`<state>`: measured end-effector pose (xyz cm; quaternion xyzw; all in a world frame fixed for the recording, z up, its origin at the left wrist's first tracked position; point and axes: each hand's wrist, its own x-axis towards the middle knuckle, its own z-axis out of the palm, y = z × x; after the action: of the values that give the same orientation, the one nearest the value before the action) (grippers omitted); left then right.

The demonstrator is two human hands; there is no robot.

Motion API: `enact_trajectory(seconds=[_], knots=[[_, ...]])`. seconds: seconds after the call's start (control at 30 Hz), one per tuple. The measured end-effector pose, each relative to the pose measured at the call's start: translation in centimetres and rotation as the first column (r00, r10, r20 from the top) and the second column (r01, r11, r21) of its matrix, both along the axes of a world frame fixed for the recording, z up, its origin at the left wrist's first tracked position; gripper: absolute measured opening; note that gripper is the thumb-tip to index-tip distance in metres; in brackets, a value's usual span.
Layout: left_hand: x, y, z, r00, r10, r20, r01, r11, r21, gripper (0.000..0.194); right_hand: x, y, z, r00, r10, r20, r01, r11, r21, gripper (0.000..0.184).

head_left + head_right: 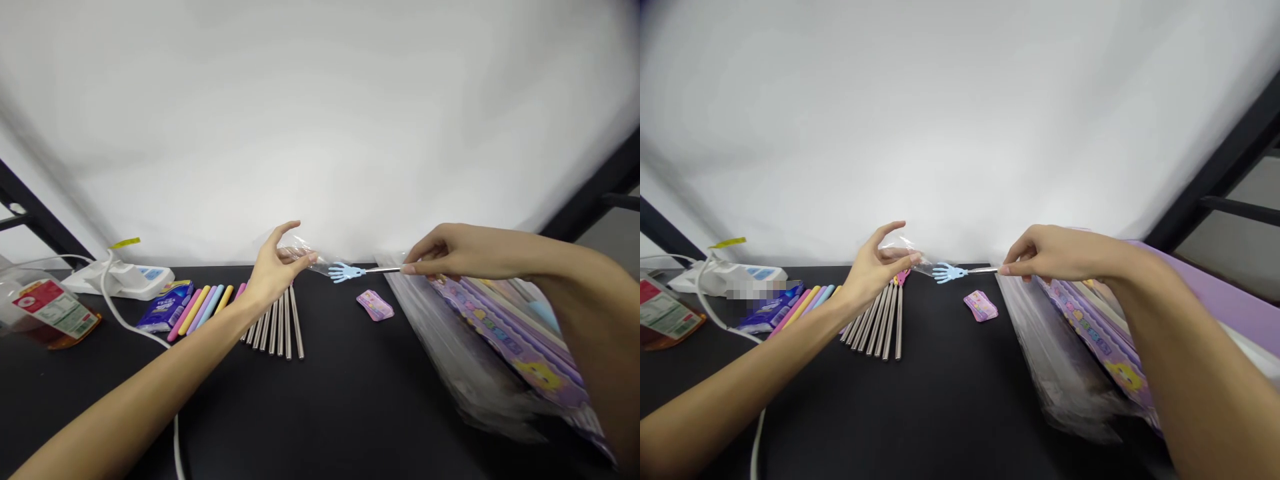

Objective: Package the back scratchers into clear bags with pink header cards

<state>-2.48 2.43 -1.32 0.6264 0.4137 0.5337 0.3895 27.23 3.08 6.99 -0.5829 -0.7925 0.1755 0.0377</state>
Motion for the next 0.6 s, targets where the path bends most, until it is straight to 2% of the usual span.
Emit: enact_trajectory(seconds=[0.1,0.23,0.33,0.47,0.53,0.6], knots=[[0.1,-0.1,0.1,1.0,0.012,-0.019,-0.012,1.0,-0.005,0.069,0.0,0.2,0.1,0.998,0.055,-0.003,-0.055,0.998,-0.031,0.044],[0.4,-0.6,0.4,0.998,0.027,-0.061,-0.028,1.0,-0.004,0.068,-0.3,0.0,0.4,1.0,0.03,-0.002,-0.029,0.998,0.056,0.041],[0.6,-0.8,0.3,0.998,0.012,-0.055,-0.013,1.0,-0.007,0.069,-0.6,-0.3,0.5,0.996,0.064,-0.056,-0.064,0.998,0.004,0.039],[1.4,-1.2,0.2,1.0,-0.021,0.008,0.021,1.0,-0.007,0.067,-2.3,-0.7,-0.4,0.96,0.085,-0.266,-0.121,0.985,-0.122,0.039],[1.9,-1.6,0.3,0.995,-0.085,0.06,0.086,0.996,-0.011,0.066,-3.9,-0.9,-1.2,0.908,0.056,-0.416,-0.135,0.977,-0.165,0.039],[2.3,-1.9,0.5,0.986,-0.148,0.081,0.15,0.988,-0.022,0.056,-5.4,-1.0,-2.1,0.83,0.031,-0.557,-0.157,0.971,-0.18,0.041]])
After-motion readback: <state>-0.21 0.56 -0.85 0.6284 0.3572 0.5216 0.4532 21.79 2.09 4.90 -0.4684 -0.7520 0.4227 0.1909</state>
